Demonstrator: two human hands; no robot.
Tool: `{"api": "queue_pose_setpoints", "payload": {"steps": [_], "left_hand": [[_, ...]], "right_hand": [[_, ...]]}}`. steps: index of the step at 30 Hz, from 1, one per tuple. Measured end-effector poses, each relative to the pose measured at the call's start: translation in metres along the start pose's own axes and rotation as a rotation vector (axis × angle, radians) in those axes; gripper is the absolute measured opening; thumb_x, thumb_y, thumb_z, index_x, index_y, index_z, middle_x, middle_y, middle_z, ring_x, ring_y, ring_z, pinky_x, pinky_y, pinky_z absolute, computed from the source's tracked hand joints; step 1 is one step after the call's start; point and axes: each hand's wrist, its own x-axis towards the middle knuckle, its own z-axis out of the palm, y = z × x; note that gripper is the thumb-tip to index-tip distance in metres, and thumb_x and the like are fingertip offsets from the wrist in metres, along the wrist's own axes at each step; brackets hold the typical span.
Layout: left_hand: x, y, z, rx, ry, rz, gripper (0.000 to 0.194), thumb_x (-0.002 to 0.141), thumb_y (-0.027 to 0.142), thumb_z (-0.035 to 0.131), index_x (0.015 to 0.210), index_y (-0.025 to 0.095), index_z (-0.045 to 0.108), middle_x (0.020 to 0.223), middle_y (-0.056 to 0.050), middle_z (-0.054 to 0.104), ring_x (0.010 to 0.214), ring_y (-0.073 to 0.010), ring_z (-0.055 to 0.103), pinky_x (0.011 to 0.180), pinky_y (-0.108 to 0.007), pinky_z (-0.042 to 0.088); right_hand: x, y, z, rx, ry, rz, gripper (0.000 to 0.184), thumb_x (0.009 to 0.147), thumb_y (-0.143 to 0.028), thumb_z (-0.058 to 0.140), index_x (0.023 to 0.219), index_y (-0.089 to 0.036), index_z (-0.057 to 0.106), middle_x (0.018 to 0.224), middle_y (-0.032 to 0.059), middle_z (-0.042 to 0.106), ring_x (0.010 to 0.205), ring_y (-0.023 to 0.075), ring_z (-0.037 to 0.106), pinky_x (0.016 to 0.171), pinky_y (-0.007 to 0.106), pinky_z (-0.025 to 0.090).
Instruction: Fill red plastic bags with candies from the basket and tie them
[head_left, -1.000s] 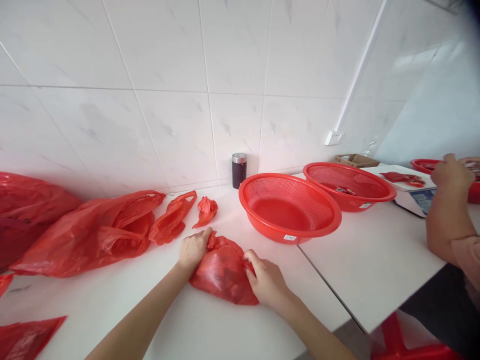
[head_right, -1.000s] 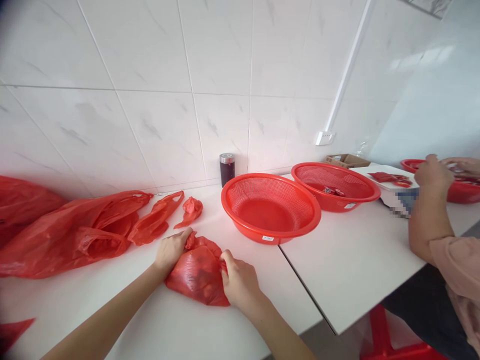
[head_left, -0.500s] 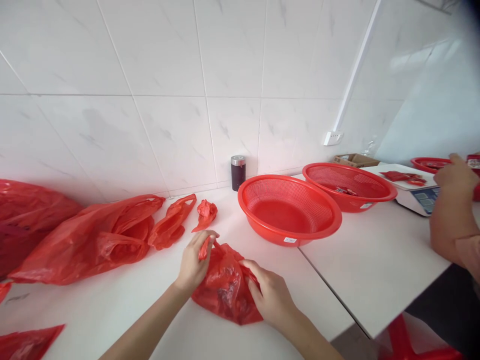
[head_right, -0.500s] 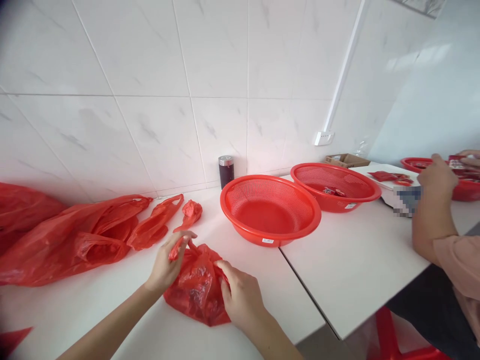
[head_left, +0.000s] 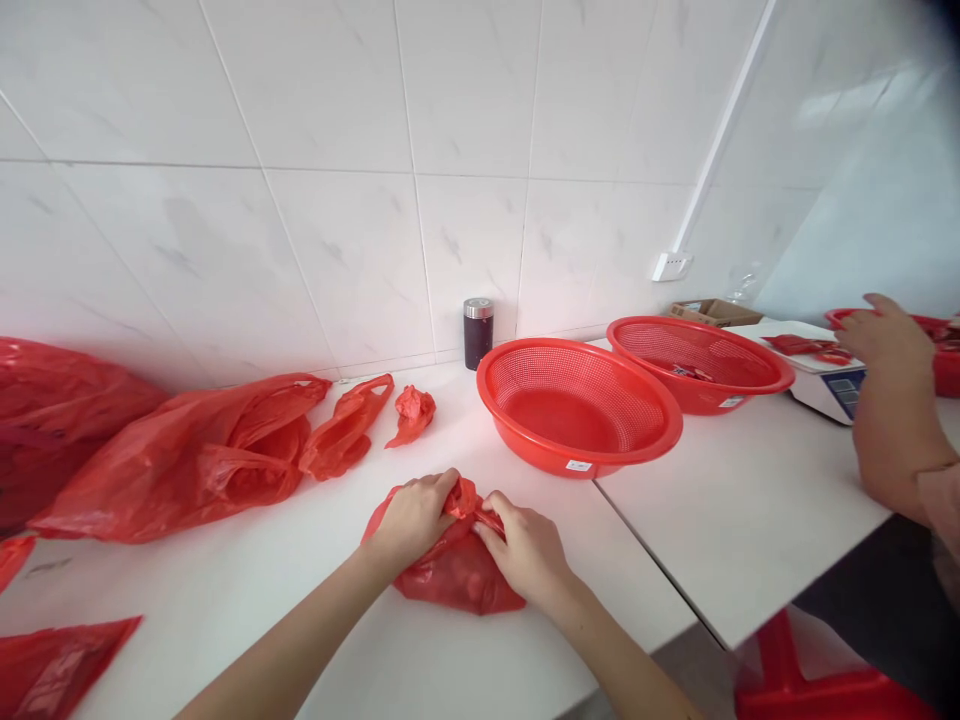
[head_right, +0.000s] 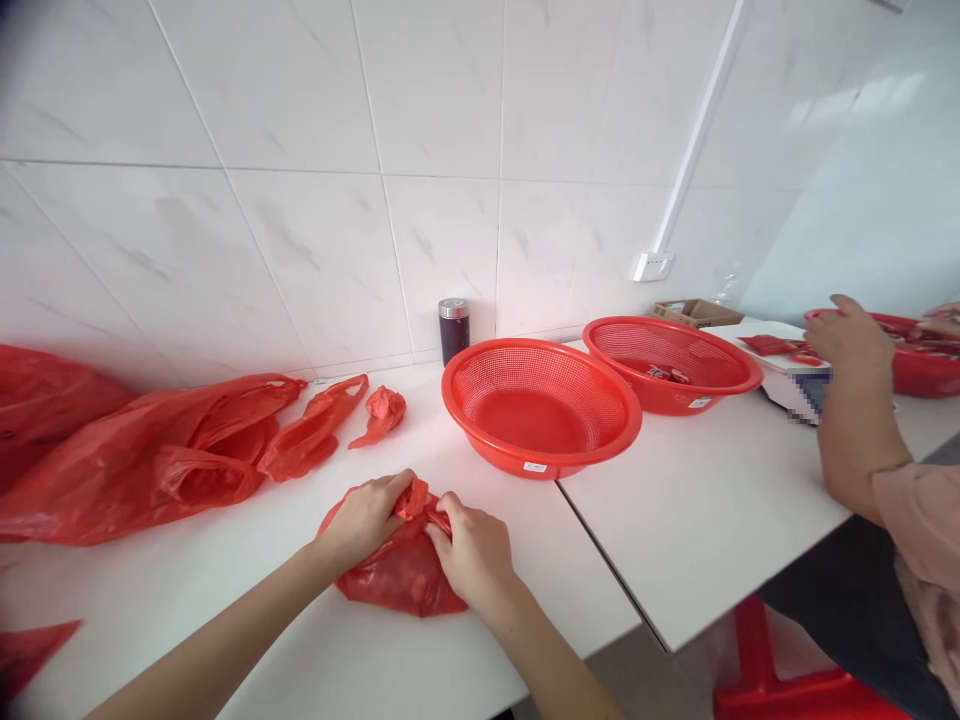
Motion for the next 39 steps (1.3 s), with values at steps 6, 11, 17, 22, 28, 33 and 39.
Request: {"api": "queue_pose_setpoints", "payload": {"steps": [6, 11, 17, 22, 28, 33, 39], "left_hand": [[0.018, -0.005, 0.002, 0.12, -0.051, -0.086, 0.009, 0.083, 0.021, 0.045, 0.088, 0.024, 0.052, 0.073, -0.004, 0.066, 0.066, -0.0234, 0.064, 0.055, -0.028, 0.035], [0.028, -0.009, -0.002, 0.181, -0.047, -0.109, 0.019, 0.085, 0.018, 0.039, 0.095, 0.024, 0.054, 0.076, -0.006, 0.068, 0.069, -0.0251, 0.065, 0.059, -0.029, 0.038], [0.023, -0.015, -0.009, 0.175, -0.041, -0.085, 0.019, 0.086, 0.023, 0.039, 0.095, 0.025, 0.055, 0.074, -0.005, 0.068, 0.073, -0.0261, 0.066, 0.062, -0.031, 0.037], [0.023, -0.022, -0.006, 0.141, -0.04, -0.15, 0.022, 0.09, 0.025, 0.038, 0.101, 0.024, 0.057, 0.08, -0.005, 0.069, 0.078, -0.024, 0.065, 0.068, -0.032, 0.041], [0.03, -0.032, 0.003, 0.099, -0.013, -0.283, 0.028, 0.094, 0.036, 0.046, 0.108, 0.016, 0.06, 0.09, -0.004, 0.066, 0.08, -0.018, 0.063, 0.076, -0.038, 0.05], [0.031, -0.048, 0.009, 0.067, 0.044, -0.396, 0.028, 0.092, 0.036, 0.053, 0.11, 0.015, 0.06, 0.102, -0.006, 0.065, 0.089, -0.0194, 0.063, 0.081, -0.041, 0.052], [0.035, -0.077, -0.007, -0.036, 0.025, -0.501, 0.03, 0.09, 0.035, 0.055, 0.112, 0.015, 0.059, 0.107, -0.008, 0.064, 0.09, -0.0197, 0.064, 0.078, -0.04, 0.054]], "right_hand": [[0.003, -0.001, 0.008, -0.082, -0.012, -0.003, 0.007, 0.092, -0.023, 0.042, 0.094, -0.023, 0.048, 0.073, -0.0018, 0.064, 0.063, 0.0145, 0.058, 0.054, 0.023, 0.025], [0.002, -0.003, 0.014, -0.098, -0.027, -0.007, 0.009, 0.092, -0.022, 0.039, 0.096, -0.021, 0.046, 0.066, -0.0022, 0.059, 0.054, 0.0139, 0.051, 0.051, 0.023, 0.022], [-0.003, 0.0, 0.016, -0.102, -0.048, -0.026, 0.01, 0.093, -0.023, 0.034, 0.096, -0.021, 0.044, 0.062, -0.0029, 0.056, 0.051, 0.014, 0.048, 0.05, 0.023, 0.021], [-0.004, -0.001, 0.015, -0.099, -0.077, -0.05, 0.012, 0.095, -0.023, 0.031, 0.098, -0.022, 0.042, 0.06, -0.0035, 0.054, 0.049, 0.014, 0.046, 0.048, 0.024, 0.021], [-0.004, 0.0, 0.016, -0.16, -0.088, -0.1, 0.017, 0.096, -0.022, 0.027, 0.096, -0.02, 0.044, 0.057, -0.003, 0.053, 0.045, 0.0139, 0.045, 0.046, 0.025, 0.019], [-0.007, 0.004, 0.016, -0.18, -0.057, -0.164, 0.019, 0.097, -0.026, 0.028, 0.099, -0.021, 0.046, 0.058, -0.003, 0.055, 0.046, 0.0137, 0.048, 0.047, 0.024, 0.02], [-0.01, 0.006, 0.014, -0.125, -0.062, -0.153, 0.018, 0.095, -0.028, 0.031, 0.099, -0.022, 0.047, 0.056, -0.0042, 0.054, 0.046, 0.0139, 0.048, 0.049, 0.023, 0.023]]}}
